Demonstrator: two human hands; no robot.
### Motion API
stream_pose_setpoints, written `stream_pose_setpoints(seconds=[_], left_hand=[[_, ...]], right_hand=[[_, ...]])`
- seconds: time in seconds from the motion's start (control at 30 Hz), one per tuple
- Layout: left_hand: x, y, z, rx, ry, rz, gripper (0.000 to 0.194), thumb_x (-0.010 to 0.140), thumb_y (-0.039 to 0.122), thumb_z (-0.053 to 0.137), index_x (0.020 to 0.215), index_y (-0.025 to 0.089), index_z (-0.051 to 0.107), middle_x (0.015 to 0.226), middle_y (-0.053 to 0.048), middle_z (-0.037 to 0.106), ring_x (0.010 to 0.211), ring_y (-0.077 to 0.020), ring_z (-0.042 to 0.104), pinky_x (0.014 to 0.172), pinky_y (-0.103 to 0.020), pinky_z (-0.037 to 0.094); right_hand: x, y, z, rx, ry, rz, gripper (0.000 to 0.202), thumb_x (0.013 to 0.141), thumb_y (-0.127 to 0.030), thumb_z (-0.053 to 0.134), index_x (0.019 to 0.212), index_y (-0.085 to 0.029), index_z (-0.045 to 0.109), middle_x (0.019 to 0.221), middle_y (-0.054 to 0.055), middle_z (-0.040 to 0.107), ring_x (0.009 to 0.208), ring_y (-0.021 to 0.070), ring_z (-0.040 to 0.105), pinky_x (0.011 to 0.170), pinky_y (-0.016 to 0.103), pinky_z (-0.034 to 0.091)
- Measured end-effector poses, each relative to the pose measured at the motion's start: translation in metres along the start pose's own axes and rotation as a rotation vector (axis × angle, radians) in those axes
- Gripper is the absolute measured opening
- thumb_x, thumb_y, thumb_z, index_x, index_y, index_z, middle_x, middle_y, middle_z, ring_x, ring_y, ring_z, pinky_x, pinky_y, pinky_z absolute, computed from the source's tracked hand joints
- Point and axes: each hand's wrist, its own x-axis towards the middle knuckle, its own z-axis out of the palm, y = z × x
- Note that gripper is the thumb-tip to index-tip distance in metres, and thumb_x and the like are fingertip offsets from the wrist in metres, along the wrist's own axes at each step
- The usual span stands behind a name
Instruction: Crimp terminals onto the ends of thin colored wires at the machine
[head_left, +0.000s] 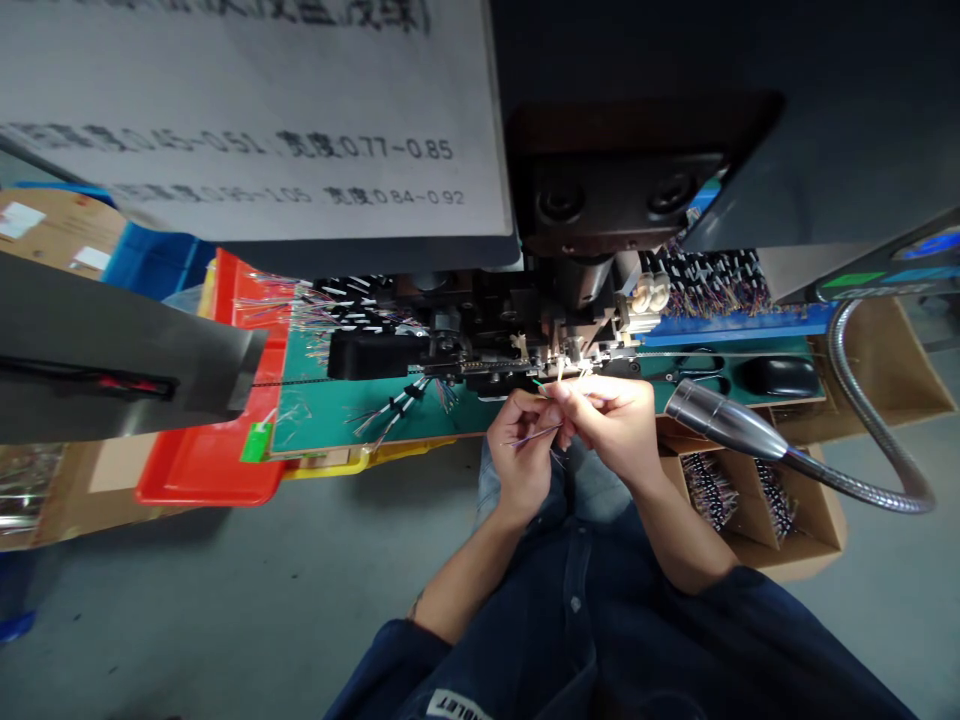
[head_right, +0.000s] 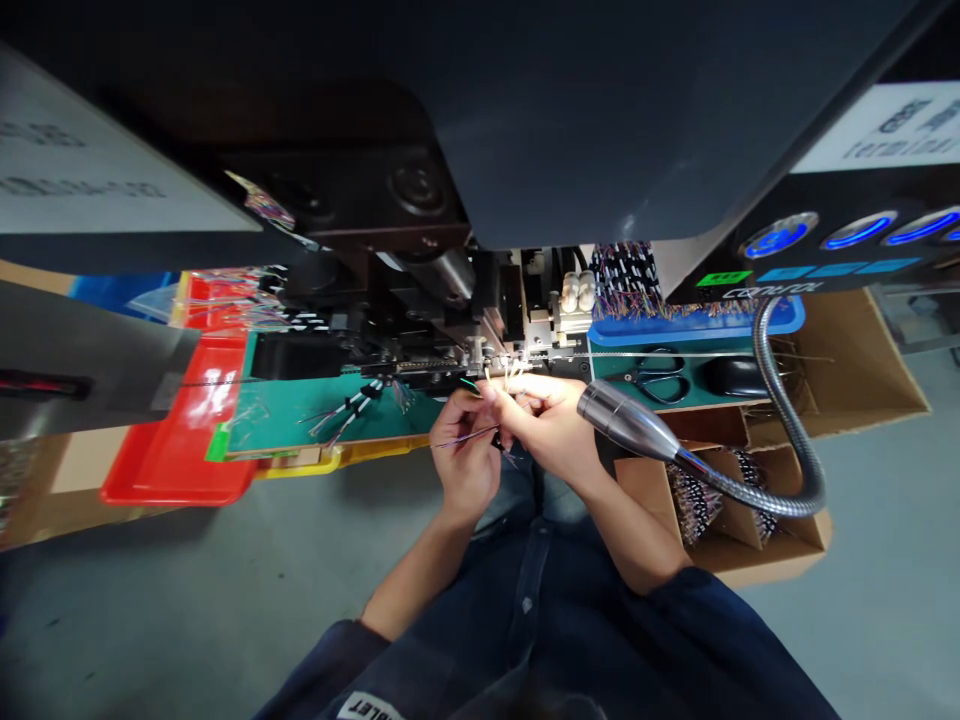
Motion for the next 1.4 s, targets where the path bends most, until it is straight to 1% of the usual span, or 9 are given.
stream_pose_setpoints(seconds=[0.1,0.3,0.53,0.73,0.93,1.07,1.17,1.33,1.4], left_hand=[[-0.001,-0.002,-0.001,0.016,0.001,0.007,0.031,0.107,0.039,0.09,0.091,0.023,0.068,0.069,0.005,0.068,0.055,-0.0116,0.066,0.055,-0.022,0.055],[-0.001,-0.002,0.003,0.04,0.032,0.006,0.04,0.109,0.048,0.087,0.089,0.024,0.061,0.063,0.009,0.06,0.049,-0.011,0.057,0.053,-0.023,0.053],[-0.002,-0.005,0.006,0.024,0.062,-0.007,0.045,0.107,0.055,0.088,0.09,0.025,0.058,0.065,0.008,0.06,0.05,-0.0108,0.057,0.053,-0.023,0.05],[0.0,-0.002,0.01,-0.012,0.064,-0.008,0.043,0.105,0.054,0.09,0.092,0.025,0.061,0.064,0.007,0.063,0.052,-0.0107,0.058,0.054,-0.021,0.05],[0.0,-0.001,0.009,-0.003,0.069,-0.021,0.044,0.105,0.054,0.091,0.09,0.024,0.063,0.065,0.007,0.063,0.054,-0.0109,0.058,0.055,-0.022,0.051],[0.0,-0.002,0.008,-0.011,0.058,0.0,0.04,0.107,0.049,0.089,0.09,0.024,0.064,0.065,0.007,0.062,0.054,-0.0105,0.058,0.056,-0.021,0.051],[0.0,-0.002,0.007,-0.013,0.043,-0.008,0.037,0.108,0.048,0.088,0.091,0.024,0.065,0.066,0.007,0.063,0.054,-0.0108,0.059,0.057,-0.022,0.052],[-0.001,-0.002,0.002,0.015,0.016,-0.04,0.035,0.107,0.048,0.089,0.093,0.023,0.069,0.066,0.006,0.064,0.054,-0.0108,0.06,0.057,-0.022,0.051],[-0.001,-0.004,0.0,0.02,0.004,-0.047,0.035,0.106,0.049,0.09,0.093,0.023,0.07,0.067,0.005,0.066,0.055,-0.0117,0.063,0.056,-0.022,0.052]], right_hand=[[0.0,0.001,0.0,0.014,-0.014,-0.025,0.04,0.104,-0.06,0.086,0.095,-0.021,0.093,0.057,0.002,0.07,0.044,0.0152,0.055,0.042,0.029,0.04],[0.003,0.005,0.001,0.057,-0.013,0.008,0.044,0.102,-0.064,0.085,0.098,-0.02,0.092,0.055,-0.001,0.067,0.041,0.0135,0.049,0.041,0.029,0.042],[0.003,0.006,0.0,0.088,-0.026,0.04,0.044,0.104,-0.065,0.084,0.092,-0.023,0.089,0.052,-0.002,0.062,0.041,0.0143,0.047,0.042,0.031,0.04],[0.006,0.018,0.0,0.218,-0.021,0.074,0.046,0.1,-0.067,0.089,0.087,-0.023,0.088,0.046,-0.005,0.054,0.042,0.0148,0.05,0.046,0.03,0.045],[0.006,0.018,0.002,0.233,0.017,0.098,0.045,0.099,-0.065,0.089,0.084,-0.023,0.087,0.043,-0.006,0.05,0.041,0.0153,0.048,0.045,0.031,0.044],[0.006,0.018,0.003,0.255,0.004,0.083,0.042,0.101,-0.06,0.089,0.084,-0.022,0.088,0.043,-0.007,0.049,0.041,0.0142,0.049,0.045,0.029,0.042],[0.006,0.016,0.002,0.215,0.001,0.049,0.044,0.102,-0.062,0.088,0.086,-0.021,0.089,0.044,-0.006,0.051,0.04,0.0134,0.049,0.044,0.028,0.041],[0.004,0.008,-0.001,0.043,-0.016,-0.006,0.045,0.1,-0.064,0.089,0.102,-0.019,0.093,0.052,-0.002,0.063,0.043,0.0139,0.05,0.043,0.029,0.041],[0.003,0.007,-0.002,0.039,-0.029,-0.008,0.044,0.101,-0.065,0.089,0.099,-0.021,0.092,0.055,-0.001,0.067,0.043,0.0132,0.049,0.042,0.028,0.038]])
